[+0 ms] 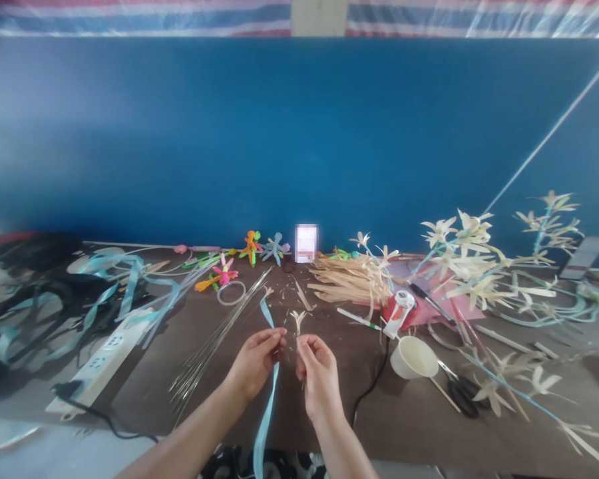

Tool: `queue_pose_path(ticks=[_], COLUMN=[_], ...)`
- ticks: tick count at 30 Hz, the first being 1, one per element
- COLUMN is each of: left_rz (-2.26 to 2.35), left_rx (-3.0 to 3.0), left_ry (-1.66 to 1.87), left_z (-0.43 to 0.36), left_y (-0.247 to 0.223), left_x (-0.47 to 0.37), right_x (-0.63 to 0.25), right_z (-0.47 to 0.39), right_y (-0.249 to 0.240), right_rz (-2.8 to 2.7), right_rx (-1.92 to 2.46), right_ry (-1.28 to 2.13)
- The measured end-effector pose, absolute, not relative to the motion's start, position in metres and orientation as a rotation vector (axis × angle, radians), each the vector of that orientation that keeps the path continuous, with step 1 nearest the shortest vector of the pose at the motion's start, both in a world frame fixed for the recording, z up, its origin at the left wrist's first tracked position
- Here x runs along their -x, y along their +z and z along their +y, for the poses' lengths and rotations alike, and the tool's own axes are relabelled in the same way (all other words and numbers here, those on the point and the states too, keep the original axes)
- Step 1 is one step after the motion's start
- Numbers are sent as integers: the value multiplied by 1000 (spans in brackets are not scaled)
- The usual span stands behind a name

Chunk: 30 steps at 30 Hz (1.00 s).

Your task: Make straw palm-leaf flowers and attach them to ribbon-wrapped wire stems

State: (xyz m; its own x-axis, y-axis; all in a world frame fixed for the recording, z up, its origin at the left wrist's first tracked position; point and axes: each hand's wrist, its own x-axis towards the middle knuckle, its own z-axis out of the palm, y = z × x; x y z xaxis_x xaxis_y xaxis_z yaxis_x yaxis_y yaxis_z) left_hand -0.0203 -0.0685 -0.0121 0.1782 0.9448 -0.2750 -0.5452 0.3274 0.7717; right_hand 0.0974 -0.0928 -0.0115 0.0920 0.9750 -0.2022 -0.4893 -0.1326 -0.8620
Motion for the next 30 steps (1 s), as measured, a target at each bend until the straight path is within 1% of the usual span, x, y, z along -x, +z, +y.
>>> queue_pose_path(ticks=[9, 18, 30], left_rz=[766, 800, 829], left_rx=[-545, -629, -648], left_ry=[1135, 1113, 1115], left_z=[-68, -73, -79], left_y=[-12, -15, -3], left_x=[21, 23, 26], right_x=[-95, -92, -91], right_z=[-94, -92, -98], right_y=[-11, -8, -5], right_rz=[-694, -735, -784], right_rx=[1016, 1045, 1035], right_ry=[1427, 1413, 1428])
